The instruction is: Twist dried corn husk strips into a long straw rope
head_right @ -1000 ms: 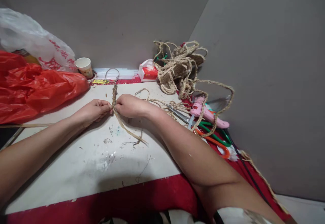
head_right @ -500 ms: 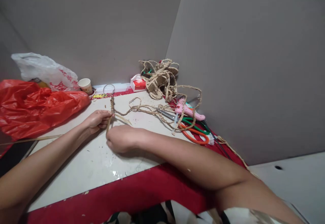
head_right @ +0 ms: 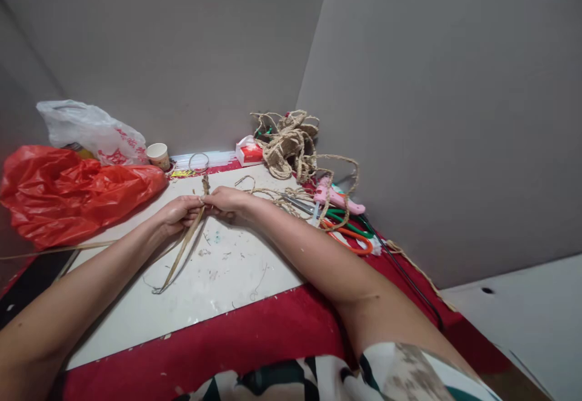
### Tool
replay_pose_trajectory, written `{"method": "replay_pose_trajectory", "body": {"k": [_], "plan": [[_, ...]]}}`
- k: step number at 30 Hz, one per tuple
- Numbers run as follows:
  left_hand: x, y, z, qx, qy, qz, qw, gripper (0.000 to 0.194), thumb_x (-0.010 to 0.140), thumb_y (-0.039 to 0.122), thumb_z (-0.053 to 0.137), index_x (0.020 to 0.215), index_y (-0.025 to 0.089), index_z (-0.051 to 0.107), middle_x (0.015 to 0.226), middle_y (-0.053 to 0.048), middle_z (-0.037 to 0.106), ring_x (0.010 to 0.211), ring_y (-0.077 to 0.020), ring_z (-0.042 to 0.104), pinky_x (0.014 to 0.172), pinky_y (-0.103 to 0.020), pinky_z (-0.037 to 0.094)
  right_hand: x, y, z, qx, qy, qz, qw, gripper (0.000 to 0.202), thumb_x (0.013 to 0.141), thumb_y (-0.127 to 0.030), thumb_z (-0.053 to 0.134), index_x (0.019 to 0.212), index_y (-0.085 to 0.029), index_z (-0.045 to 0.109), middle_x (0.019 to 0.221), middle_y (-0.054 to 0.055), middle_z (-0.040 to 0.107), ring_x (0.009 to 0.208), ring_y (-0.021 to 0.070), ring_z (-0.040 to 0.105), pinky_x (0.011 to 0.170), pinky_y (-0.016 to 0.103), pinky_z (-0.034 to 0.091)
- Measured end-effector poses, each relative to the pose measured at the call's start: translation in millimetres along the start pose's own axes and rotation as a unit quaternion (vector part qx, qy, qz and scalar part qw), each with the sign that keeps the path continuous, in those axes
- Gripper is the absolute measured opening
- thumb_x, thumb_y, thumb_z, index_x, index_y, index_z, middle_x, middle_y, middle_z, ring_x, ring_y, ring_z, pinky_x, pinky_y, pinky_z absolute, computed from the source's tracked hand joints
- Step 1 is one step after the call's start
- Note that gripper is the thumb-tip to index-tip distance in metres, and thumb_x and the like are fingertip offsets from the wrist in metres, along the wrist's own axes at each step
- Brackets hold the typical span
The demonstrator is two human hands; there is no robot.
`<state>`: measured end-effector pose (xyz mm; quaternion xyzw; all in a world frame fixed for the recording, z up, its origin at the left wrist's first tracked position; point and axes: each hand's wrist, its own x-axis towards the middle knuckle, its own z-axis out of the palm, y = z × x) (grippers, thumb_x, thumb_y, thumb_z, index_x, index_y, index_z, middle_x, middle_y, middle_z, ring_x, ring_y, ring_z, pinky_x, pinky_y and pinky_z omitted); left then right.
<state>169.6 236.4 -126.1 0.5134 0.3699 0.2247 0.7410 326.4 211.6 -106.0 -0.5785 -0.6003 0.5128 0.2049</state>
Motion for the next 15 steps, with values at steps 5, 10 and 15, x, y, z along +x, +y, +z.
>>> {"method": "replay_pose_trajectory", "body": {"k": [5,10,15], "plan": [[-1,2,-2.2,0.046,-0.010,-0.001,0.999,0.017,0.072,0.026,0.067,0.070,0.011,0.061,0.047,0.010,0.023,0.037,-0.0015,0.016,0.037,-0.016,0.008,7,13,-7,0.127,-0.112,0.026,0.985,0.040,0.092,-0.038,0.046,0.059,-0.017,0.040,0.041,-0.009,0.023,0.032,0.0031,0.016,0.032,0.017,0.009],[-4,9,-1.4,0.186,0.017,0.027,0.982,0.014,0.074,0.028,0.063,0.073,0.014,0.059,0.045,0.009,0.033,0.038,-0.0042,0.021,0.039,-0.019,0.013,5,19,1,0.281,-0.113,0.058,0.951,0.037,0.091,-0.027,0.045,0.058,-0.018,0.033,0.041,-0.010,0.022,0.032,0.0023,0.012,0.031,0.015,0.008],[-10,20,2.3,0.431,0.057,0.093,0.896,0.017,0.076,0.026,0.056,0.066,0.014,0.062,0.052,0.003,0.047,0.049,-0.0091,0.035,0.049,-0.022,0.024,-2,16,14,0.292,0.020,0.045,0.955,0.025,0.088,-0.019,0.048,0.065,-0.013,0.052,0.036,-0.011,0.022,0.029,0.0030,0.014,0.029,0.016,0.011]]}}
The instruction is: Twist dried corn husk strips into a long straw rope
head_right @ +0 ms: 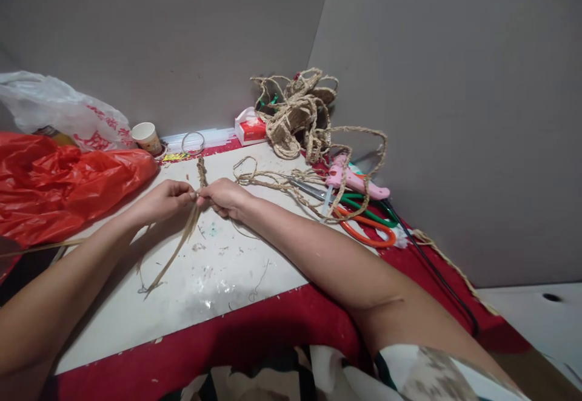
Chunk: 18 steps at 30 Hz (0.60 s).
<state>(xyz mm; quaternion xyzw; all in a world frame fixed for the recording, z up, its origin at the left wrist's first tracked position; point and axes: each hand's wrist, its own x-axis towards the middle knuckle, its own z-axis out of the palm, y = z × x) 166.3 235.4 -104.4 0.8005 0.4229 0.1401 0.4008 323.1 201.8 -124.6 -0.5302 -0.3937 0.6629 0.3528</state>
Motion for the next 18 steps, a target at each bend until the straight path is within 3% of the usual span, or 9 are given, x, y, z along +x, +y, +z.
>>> {"method": "replay_pose_trajectory", "body": {"k": [5,8,10,13,14,17,18], "plan": [[-12,11,17.5,0.145,0.110,0.021,0.983,0.009,0.075,0.020,0.058,0.066,0.018,0.061,0.055,0.000,0.047,0.054,-0.0151,0.039,0.054,-0.025,0.021,-5,2,7,0.053,0.019,0.002,0.998,0.030,0.088,-0.019,0.046,0.059,-0.017,0.040,0.037,-0.010,0.026,0.030,0.0029,0.016,0.029,0.016,0.011],[-23,19,34.7,0.149,0.151,0.012,0.977,0.007,0.070,0.013,0.062,0.069,0.019,0.059,0.050,0.003,0.033,0.050,-0.0154,0.031,0.055,-0.027,0.017,-5,3,7,0.073,0.005,0.016,0.997,0.033,0.085,-0.015,0.049,0.057,-0.018,0.032,0.038,-0.010,0.026,0.031,0.0024,0.016,0.029,0.015,0.011],[-29,25,40.6,0.136,0.113,0.021,0.984,0.011,0.070,0.012,0.062,0.064,0.019,0.055,0.049,0.005,0.029,0.048,-0.0134,0.025,0.055,-0.027,0.015,-5,2,5,0.070,-0.005,0.025,0.997,0.029,0.083,-0.012,0.049,0.058,-0.017,0.037,0.038,-0.010,0.026,0.031,0.0021,0.016,0.029,0.014,0.011],[-30,31,35.2,0.099,0.008,0.055,0.994,0.024,0.076,0.019,0.057,0.053,0.018,0.048,0.049,0.002,0.037,0.046,-0.0112,0.027,0.052,-0.027,0.018,-5,-3,-2,0.074,-0.030,0.043,0.996,0.022,0.085,-0.011,0.045,0.063,-0.013,0.048,0.038,-0.010,0.025,0.031,0.0021,0.014,0.029,0.014,0.010],[-27,31,30.6,0.076,0.019,0.059,0.995,0.026,0.078,0.020,0.054,0.052,0.018,0.048,0.050,0.002,0.040,0.047,-0.0110,0.030,0.052,-0.026,0.020,-5,-5,-4,0.077,-0.039,0.048,0.995,0.022,0.086,-0.011,0.043,0.064,-0.012,0.048,0.039,-0.010,0.025,0.031,0.0022,0.013,0.029,0.014,0.010],[-13,22,17.3,-0.047,0.188,0.036,0.980,0.016,0.078,0.018,0.052,0.062,0.017,0.053,0.057,0.001,0.050,0.055,-0.0112,0.043,0.055,-0.022,0.031,-5,-11,-10,0.086,-0.068,0.059,0.992,0.023,0.088,-0.011,0.041,0.066,-0.012,0.049,0.040,-0.011,0.021,0.033,0.0025,0.011,0.029,0.013,0.010],[-8,17,15.0,-0.109,0.213,0.016,0.971,0.010,0.078,0.016,0.052,0.068,0.016,0.055,0.062,0.000,0.054,0.058,-0.0112,0.047,0.057,-0.021,0.034,-5,-11,-11,0.087,-0.081,0.060,0.991,0.022,0.089,-0.011,0.041,0.068,-0.012,0.049,0.041,-0.011,0.020,0.034,0.0024,0.010,0.029,0.013,0.010]]}}
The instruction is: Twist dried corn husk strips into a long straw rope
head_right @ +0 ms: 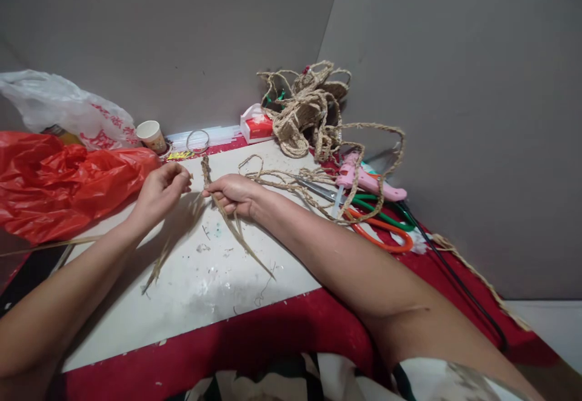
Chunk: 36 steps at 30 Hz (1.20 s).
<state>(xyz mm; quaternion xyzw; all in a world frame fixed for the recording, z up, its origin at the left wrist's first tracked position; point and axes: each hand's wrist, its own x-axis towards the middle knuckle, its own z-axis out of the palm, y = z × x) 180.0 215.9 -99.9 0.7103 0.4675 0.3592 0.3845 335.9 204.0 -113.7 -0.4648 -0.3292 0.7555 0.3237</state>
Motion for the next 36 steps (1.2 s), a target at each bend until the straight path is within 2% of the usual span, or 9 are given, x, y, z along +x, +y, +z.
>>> {"method": "replay_pose_trajectory", "body": {"k": [1,3,6,8,10,17,21,29,36], "plan": [[5,-5,0.4,-0.064,-0.009,-0.048,0.997,0.007,0.078,0.015,0.051,0.073,0.015,0.057,0.066,-0.002,0.057,0.059,-0.0110,0.049,0.058,-0.021,0.036,0,-1,-1,-0.001,-0.012,0.000,1.000,0.022,0.089,-0.011,0.041,0.069,-0.011,0.050,0.042,-0.011,0.020,0.034,0.0024,0.010,0.030,0.012,0.010],[10,-12,3.3,-0.189,-0.102,-0.155,0.964,0.010,0.080,0.015,0.048,0.075,0.013,0.057,0.067,-0.004,0.058,0.054,-0.0100,0.050,0.053,-0.022,0.039,1,-1,-4,-0.016,-0.028,-0.006,0.999,0.021,0.088,-0.011,0.042,0.069,-0.011,0.050,0.044,-0.011,0.021,0.035,0.0021,0.010,0.030,0.012,0.009],[11,-17,6.9,-0.256,-0.206,-0.226,0.917,0.016,0.080,0.017,0.049,0.067,0.012,0.056,0.052,0.003,0.041,0.037,-0.0039,0.032,0.038,-0.017,0.023,2,-1,-11,-0.065,-0.047,-0.018,0.997,0.018,0.087,-0.013,0.046,0.069,-0.011,0.051,0.045,-0.010,0.023,0.036,0.0021,0.012,0.032,0.013,0.010],[11,-17,6.4,-0.227,-0.205,-0.222,0.926,0.016,0.078,0.016,0.052,0.064,0.012,0.057,0.048,0.007,0.030,0.034,-0.0018,0.020,0.035,-0.017,0.011,2,-2,-16,-0.125,-0.056,-0.032,0.990,0.017,0.087,-0.016,0.047,0.071,-0.012,0.053,0.044,-0.010,0.025,0.035,0.0029,0.015,0.034,0.015,0.011],[12,-17,5.2,-0.192,-0.189,-0.217,0.938,0.014,0.077,0.015,0.054,0.064,0.012,0.060,0.048,0.007,0.028,0.034,-0.0015,0.019,0.034,-0.018,0.009,1,-3,-20,-0.218,-0.049,-0.054,0.973,0.019,0.087,-0.019,0.048,0.072,-0.012,0.057,0.043,-0.009,0.029,0.035,0.0037,0.018,0.035,0.018,0.012],[14,-23,8.5,-0.141,-0.214,-0.235,0.938,0.024,0.081,0.024,0.054,0.060,0.013,0.058,0.044,0.007,0.027,0.032,-0.0019,0.017,0.034,-0.020,0.006,-7,-3,-10,-0.543,0.061,-0.142,0.825,0.018,0.082,-0.017,0.051,0.072,-0.011,0.064,0.058,0.001,0.053,0.050,0.0081,0.039,0.051,0.023,0.028],[13,-24,9.7,-0.146,-0.208,-0.235,0.938,0.024,0.082,0.023,0.053,0.060,0.014,0.057,0.043,0.008,0.026,0.032,-0.0022,0.016,0.034,-0.020,0.007,-13,-6,-7,-0.588,0.097,-0.157,0.787,0.019,0.081,-0.021,0.050,0.073,-0.012,0.064,0.065,0.003,0.058,0.057,0.0107,0.044,0.054,0.024,0.030],[8,-26,14.4,-0.094,-0.175,-0.182,0.963,0.024,0.082,0.025,0.054,0.060,0.014,0.059,0.040,0.007,0.029,0.034,-0.0041,0.019,0.036,-0.022,0.009,-16,-15,-10,-0.595,0.110,-0.142,0.784,0.018,0.079,-0.016,0.047,0.069,-0.012,0.061,0.062,0.001,0.054,0.058,0.0104,0.044,0.054,0.022,0.031],[6,-31,18.9,-0.071,-0.152,-0.090,0.982,0.021,0.076,0.017,0.053,0.057,0.013,0.059,0.051,0.002,0.051,0.045,-0.0054,0.037,0.044,-0.018,0.025,-21,-7,8,-0.517,0.100,-0.122,0.841,0.023,0.084,-0.023,0.046,0.073,-0.013,0.063,0.055,0.000,0.052,0.048,0.0088,0.041,0.049,0.022,0.029]]}}
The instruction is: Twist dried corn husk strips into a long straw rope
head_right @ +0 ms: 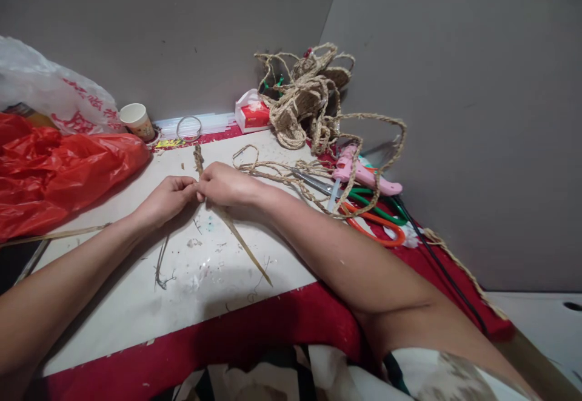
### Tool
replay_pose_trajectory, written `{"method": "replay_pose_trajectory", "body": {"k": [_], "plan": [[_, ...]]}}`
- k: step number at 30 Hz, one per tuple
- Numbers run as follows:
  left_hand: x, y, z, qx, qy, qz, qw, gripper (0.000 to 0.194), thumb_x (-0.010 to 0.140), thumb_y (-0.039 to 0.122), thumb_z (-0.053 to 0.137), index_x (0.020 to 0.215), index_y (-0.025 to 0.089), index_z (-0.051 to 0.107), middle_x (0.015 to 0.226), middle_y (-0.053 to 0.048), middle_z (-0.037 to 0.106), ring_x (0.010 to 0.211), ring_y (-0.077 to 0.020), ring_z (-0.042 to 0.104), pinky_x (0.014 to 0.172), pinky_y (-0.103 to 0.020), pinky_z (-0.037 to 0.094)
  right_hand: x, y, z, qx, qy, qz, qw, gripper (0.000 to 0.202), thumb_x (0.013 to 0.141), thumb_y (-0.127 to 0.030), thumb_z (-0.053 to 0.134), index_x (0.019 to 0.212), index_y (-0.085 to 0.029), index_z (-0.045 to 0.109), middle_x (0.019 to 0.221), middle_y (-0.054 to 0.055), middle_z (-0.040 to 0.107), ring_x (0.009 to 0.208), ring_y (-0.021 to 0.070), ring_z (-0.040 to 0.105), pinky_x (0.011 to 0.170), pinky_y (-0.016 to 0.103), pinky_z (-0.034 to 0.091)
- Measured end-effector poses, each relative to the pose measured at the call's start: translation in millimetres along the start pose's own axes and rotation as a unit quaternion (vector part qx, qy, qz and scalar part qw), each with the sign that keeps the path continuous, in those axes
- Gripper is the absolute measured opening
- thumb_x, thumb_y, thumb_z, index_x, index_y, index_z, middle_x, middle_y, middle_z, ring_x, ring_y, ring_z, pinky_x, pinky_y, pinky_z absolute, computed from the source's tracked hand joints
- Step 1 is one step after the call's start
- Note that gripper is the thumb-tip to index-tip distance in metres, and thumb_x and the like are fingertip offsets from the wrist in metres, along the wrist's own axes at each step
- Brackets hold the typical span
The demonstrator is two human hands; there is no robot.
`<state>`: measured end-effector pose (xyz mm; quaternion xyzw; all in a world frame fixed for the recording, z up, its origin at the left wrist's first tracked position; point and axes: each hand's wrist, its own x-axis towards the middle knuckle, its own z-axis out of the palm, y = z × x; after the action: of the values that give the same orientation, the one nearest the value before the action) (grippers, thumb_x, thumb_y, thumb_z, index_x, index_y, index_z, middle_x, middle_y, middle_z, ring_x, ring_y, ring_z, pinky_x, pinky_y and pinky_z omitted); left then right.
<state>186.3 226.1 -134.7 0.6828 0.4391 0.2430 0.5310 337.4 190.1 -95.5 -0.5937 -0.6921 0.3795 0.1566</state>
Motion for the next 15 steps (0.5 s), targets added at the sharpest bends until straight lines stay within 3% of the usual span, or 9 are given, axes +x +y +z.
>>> {"method": "replay_pose_trajectory", "body": {"k": [3,6,8,10,13,15], "plan": [[1,-1,-1.0,-0.058,-0.006,-0.039,0.998,0.023,0.075,0.017,0.053,0.052,0.015,0.052,0.044,0.004,0.043,0.039,-0.0043,0.031,0.040,-0.019,0.021,-5,-6,17,-0.041,0.013,-0.012,0.999,0.023,0.084,-0.020,0.044,0.077,-0.012,0.064,0.060,0.004,0.058,0.053,0.0122,0.049,0.053,0.023,0.034],[-1,3,-2.3,-0.127,-0.027,-0.101,0.986,0.032,0.076,0.021,0.054,0.048,0.018,0.040,0.039,0.008,0.027,0.033,-0.0033,0.018,0.036,-0.020,0.010,-11,-10,32,-0.153,0.031,-0.037,0.987,0.023,0.083,-0.021,0.045,0.086,-0.012,0.066,0.078,0.012,0.066,0.069,0.0198,0.058,0.061,0.027,0.037],[-2,7,-3.3,-0.154,-0.045,-0.116,0.980,0.031,0.077,0.022,0.056,0.049,0.018,0.041,0.040,0.008,0.026,0.033,-0.0029,0.017,0.035,-0.020,0.008,-18,-14,35,-0.215,0.023,-0.044,0.975,0.025,0.083,-0.022,0.044,0.089,-0.013,0.067,0.087,0.014,0.067,0.075,0.0225,0.059,0.063,0.029,0.038],[-2,8,-5.2,-0.171,-0.058,-0.116,0.977,0.024,0.076,0.021,0.058,0.055,0.015,0.050,0.040,0.008,0.028,0.033,-0.0025,0.018,0.035,-0.018,0.009,-28,-19,29,-0.239,-0.054,-0.079,0.966,0.023,0.083,-0.023,0.046,0.082,-0.014,0.067,0.082,0.012,0.067,0.070,0.0200,0.058,0.060,0.028,0.037],[-1,7,-9.8,-0.198,-0.078,-0.114,0.970,0.014,0.075,0.019,0.061,0.063,0.014,0.056,0.040,0.009,0.027,0.033,-0.0021,0.017,0.035,-0.017,0.009,-38,-24,8,-0.161,-0.212,-0.173,0.948,0.029,0.087,-0.030,0.047,0.068,-0.015,0.062,0.065,0.004,0.062,0.056,0.0121,0.049,0.054,0.024,0.034],[0,6,-13.1,-0.208,-0.088,-0.115,0.967,0.015,0.074,0.020,0.063,0.063,0.014,0.055,0.041,0.009,0.026,0.034,-0.0019,0.017,0.035,-0.016,0.009,-34,-20,-7,-0.073,-0.152,-0.158,0.973,0.038,0.091,-0.036,0.044,0.064,-0.014,0.058,0.057,0.001,0.057,0.050,0.0090,0.046,0.051,0.021,0.033]]}}
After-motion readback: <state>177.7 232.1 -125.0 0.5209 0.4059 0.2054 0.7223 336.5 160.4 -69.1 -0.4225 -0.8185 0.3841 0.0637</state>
